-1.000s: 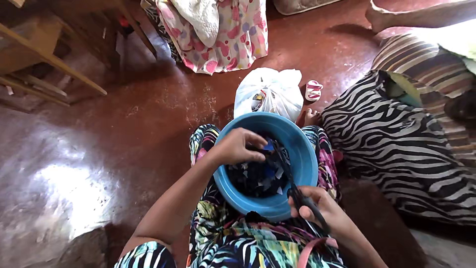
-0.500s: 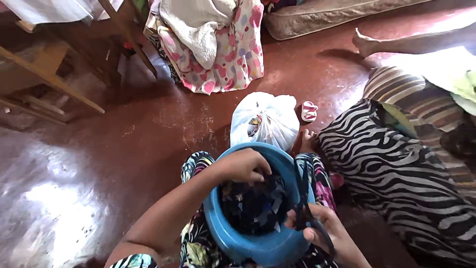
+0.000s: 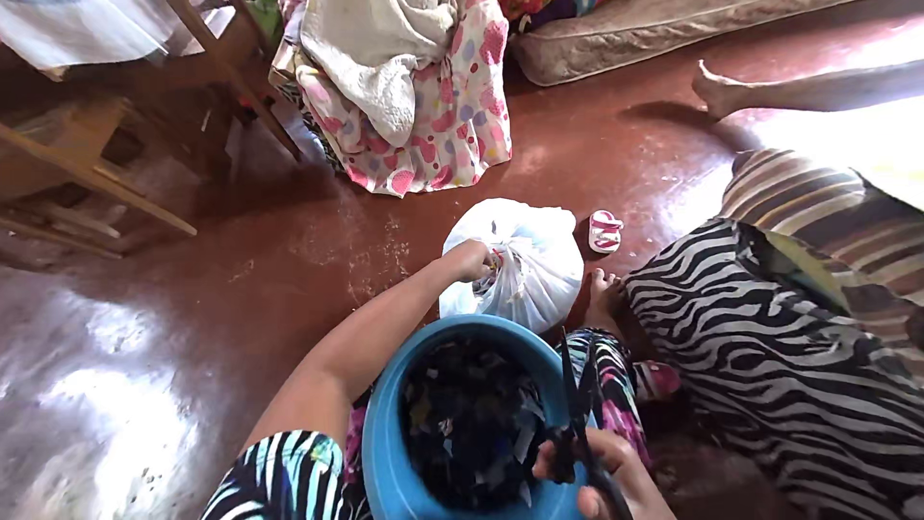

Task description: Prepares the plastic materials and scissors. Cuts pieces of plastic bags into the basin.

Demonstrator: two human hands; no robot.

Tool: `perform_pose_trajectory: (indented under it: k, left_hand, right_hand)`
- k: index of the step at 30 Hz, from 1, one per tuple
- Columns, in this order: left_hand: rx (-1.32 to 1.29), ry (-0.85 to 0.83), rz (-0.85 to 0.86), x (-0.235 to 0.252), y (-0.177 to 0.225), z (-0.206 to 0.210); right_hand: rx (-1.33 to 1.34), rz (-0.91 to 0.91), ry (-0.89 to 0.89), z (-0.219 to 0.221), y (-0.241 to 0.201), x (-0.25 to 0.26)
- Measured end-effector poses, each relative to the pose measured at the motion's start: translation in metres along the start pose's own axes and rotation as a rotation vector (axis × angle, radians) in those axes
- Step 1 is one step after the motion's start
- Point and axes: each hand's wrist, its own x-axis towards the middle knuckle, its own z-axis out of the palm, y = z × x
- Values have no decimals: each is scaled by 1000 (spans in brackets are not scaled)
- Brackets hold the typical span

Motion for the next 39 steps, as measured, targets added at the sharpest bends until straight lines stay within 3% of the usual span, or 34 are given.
perform_pose_trajectory:
  k: [12, 27, 39]
  left_hand:
    - [254, -76, -168, -1, 5, 21]
    - [-432, 477, 151, -81, 0, -47]
    - [-737, 781, 381, -175, 53, -83]
  right_hand:
    - [18, -31, -17, -3, 5, 2]
    - [7, -79, 10, -1, 9, -5]
    - [-27, -100, 35, 13, 6, -17]
